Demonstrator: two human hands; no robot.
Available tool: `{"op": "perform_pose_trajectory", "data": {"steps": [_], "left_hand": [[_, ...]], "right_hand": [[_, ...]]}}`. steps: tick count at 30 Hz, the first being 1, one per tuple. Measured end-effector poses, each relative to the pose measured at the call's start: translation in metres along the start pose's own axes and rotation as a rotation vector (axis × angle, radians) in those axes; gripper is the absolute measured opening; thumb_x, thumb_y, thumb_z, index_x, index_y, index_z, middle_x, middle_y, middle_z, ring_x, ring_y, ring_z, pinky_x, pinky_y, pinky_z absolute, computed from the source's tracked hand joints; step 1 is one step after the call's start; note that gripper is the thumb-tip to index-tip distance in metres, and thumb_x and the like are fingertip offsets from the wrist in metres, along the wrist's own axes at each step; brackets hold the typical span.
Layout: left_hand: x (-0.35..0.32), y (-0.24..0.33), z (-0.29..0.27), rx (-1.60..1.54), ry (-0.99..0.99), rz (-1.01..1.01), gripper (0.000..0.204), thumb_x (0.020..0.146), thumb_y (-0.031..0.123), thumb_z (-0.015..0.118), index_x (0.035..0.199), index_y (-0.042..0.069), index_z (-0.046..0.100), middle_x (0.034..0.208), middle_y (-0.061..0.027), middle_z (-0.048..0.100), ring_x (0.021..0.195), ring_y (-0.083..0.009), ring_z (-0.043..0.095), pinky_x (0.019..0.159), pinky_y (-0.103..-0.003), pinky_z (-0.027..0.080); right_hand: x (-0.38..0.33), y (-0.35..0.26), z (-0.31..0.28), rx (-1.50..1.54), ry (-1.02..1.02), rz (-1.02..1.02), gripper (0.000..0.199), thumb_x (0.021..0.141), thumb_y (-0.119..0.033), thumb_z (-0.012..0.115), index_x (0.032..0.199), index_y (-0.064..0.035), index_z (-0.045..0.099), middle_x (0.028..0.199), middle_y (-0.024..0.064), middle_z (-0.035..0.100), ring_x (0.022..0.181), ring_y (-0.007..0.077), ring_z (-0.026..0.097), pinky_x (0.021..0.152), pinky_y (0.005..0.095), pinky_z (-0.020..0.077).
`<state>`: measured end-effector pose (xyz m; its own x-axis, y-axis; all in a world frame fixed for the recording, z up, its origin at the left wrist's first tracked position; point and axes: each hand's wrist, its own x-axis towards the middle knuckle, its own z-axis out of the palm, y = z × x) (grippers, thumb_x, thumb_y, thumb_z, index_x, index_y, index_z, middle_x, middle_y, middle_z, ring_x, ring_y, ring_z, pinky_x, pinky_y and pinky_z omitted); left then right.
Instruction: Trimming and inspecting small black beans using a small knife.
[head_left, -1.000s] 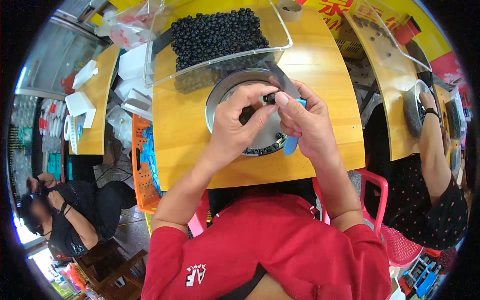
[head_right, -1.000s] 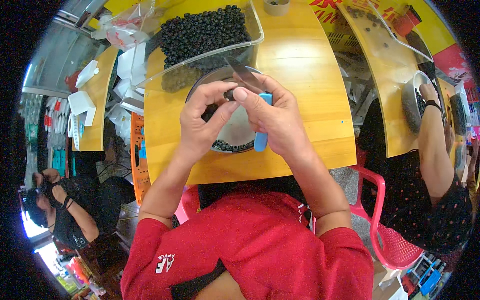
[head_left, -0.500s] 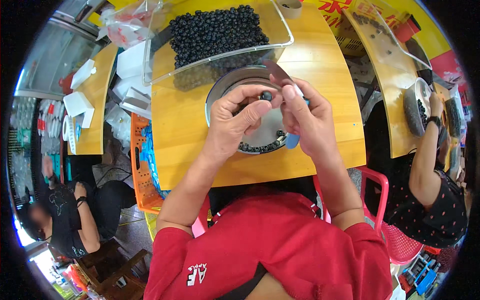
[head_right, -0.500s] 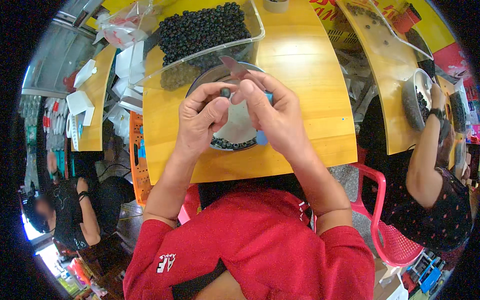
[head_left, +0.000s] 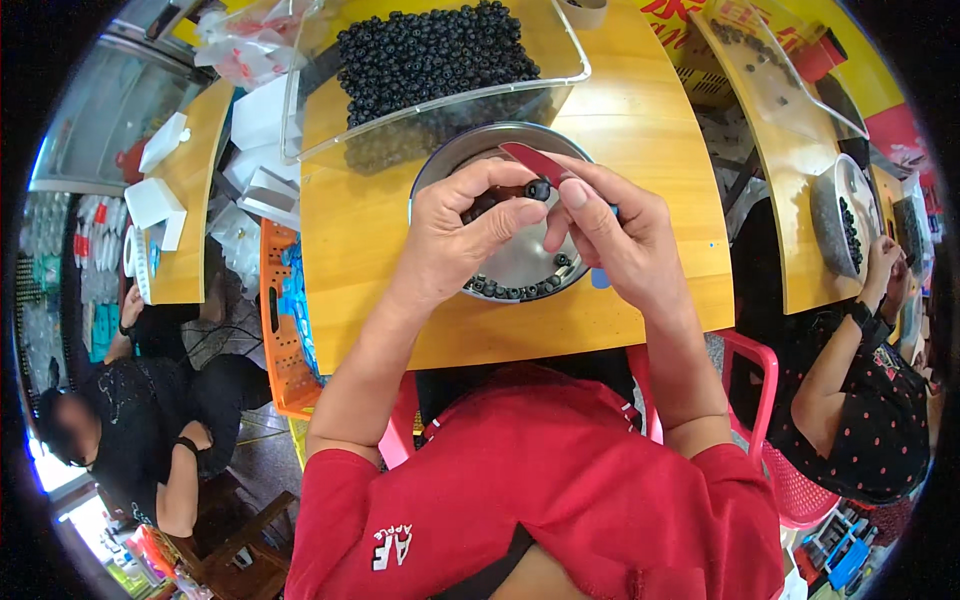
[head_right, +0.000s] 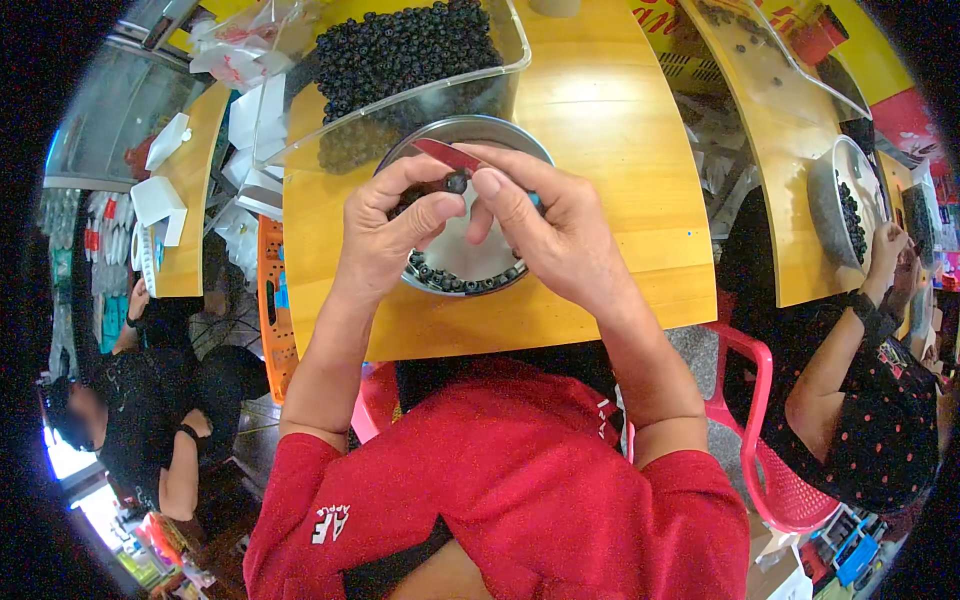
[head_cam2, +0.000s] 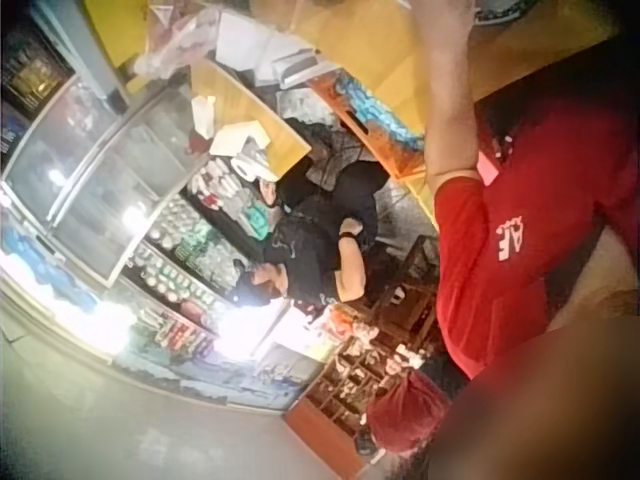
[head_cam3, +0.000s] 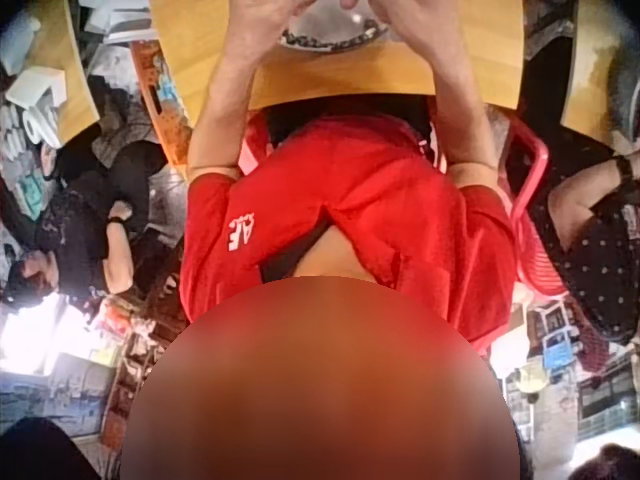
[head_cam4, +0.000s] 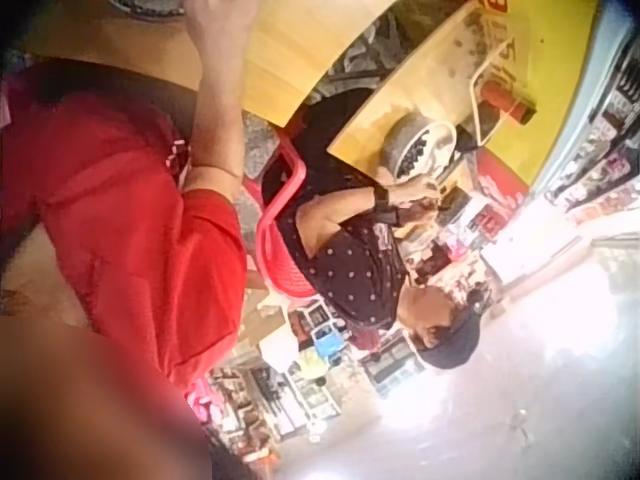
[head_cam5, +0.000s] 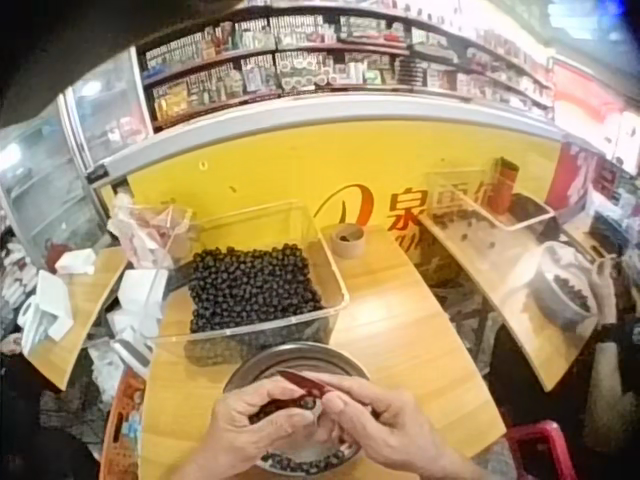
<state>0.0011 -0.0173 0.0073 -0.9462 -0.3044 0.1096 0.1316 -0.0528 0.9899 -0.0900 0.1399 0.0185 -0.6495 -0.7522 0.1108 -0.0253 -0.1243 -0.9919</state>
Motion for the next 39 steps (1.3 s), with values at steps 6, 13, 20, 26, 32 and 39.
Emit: {"op": "perform_pose_trajectory", "data": {"steps": [6, 13, 20, 26, 32, 39], "left_hand": [[0.004, 0.006, 0.002, 0.067, 0.001, -0.051, 0.017, 0.079, 0.010, 0.073, 0.091, 0.002, 0.065, 0.088, 0.0000, 0.061, 0.083, -0.0083, 0.053, 0.076, -0.024, 0.043], [0.003, 0.003, 0.000, 0.121, 0.003, 0.026, 0.017, 0.078, 0.009, 0.073, 0.090, 0.002, 0.065, 0.088, 0.0002, 0.060, 0.084, -0.0091, 0.053, 0.077, -0.024, 0.043], [-0.002, -0.005, 0.001, -0.102, 0.015, -0.190, 0.018, 0.081, 0.012, 0.073, 0.095, 0.004, 0.065, 0.078, 0.0027, 0.058, 0.063, -0.0049, 0.050, 0.056, -0.019, 0.040], [0.001, -0.005, 0.003, -0.156, 0.012, -0.161, 0.018, 0.083, 0.014, 0.071, 0.097, 0.005, 0.063, 0.073, 0.0026, 0.056, 0.056, -0.0039, 0.045, 0.048, -0.018, 0.034], [0.000, -0.011, 0.000, -0.332, -0.035, -0.142, 0.023, 0.085, 0.016, 0.068, 0.104, 0.004, 0.062, 0.076, -0.0019, 0.059, 0.052, -0.0049, 0.043, 0.044, -0.017, 0.030], [0.002, -0.006, 0.002, -0.318, -0.006, -0.176, 0.023, 0.083, 0.013, 0.070, 0.103, 0.004, 0.063, 0.076, -0.0012, 0.059, 0.053, -0.0046, 0.043, 0.045, -0.017, 0.030]], "right_hand": [[-0.003, -0.001, 0.000, 0.008, -0.008, 0.008, 0.036, 0.099, -0.023, 0.047, 0.128, -0.0031, 0.053, 0.064, 0.0015, 0.058, 0.048, 0.0000, 0.035, 0.044, 0.0166, 0.0270], [-0.002, -0.001, -0.003, 0.005, -0.037, 0.075, 0.036, 0.098, -0.024, 0.048, 0.128, -0.0038, 0.054, 0.064, 0.0012, 0.058, 0.048, 0.0002, 0.036, 0.044, 0.0167, 0.0281], [-0.002, 0.012, -0.006, 0.089, -0.008, 0.093, 0.035, 0.099, -0.025, 0.048, 0.124, -0.0020, 0.056, 0.063, 0.0018, 0.057, 0.048, 0.0010, 0.038, 0.044, 0.0171, 0.0291], [-0.005, 0.004, -0.002, 0.089, -0.030, 0.067, 0.034, 0.099, -0.025, 0.047, 0.124, -0.0031, 0.056, 0.063, 0.0020, 0.058, 0.047, 0.0009, 0.037, 0.043, 0.0168, 0.0280], [-0.001, 0.010, -0.008, 0.071, -0.034, 0.071, 0.035, 0.099, -0.024, 0.047, 0.126, -0.0040, 0.055, 0.062, 0.0013, 0.057, 0.046, 0.0005, 0.036, 0.042, 0.0170, 0.0273], [-0.004, 0.000, -0.006, 0.089, -0.043, 0.083, 0.034, 0.099, -0.023, 0.046, 0.126, -0.0045, 0.055, 0.062, 0.0009, 0.057, 0.047, 0.0004, 0.036, 0.043, 0.0169, 0.0271]]}}
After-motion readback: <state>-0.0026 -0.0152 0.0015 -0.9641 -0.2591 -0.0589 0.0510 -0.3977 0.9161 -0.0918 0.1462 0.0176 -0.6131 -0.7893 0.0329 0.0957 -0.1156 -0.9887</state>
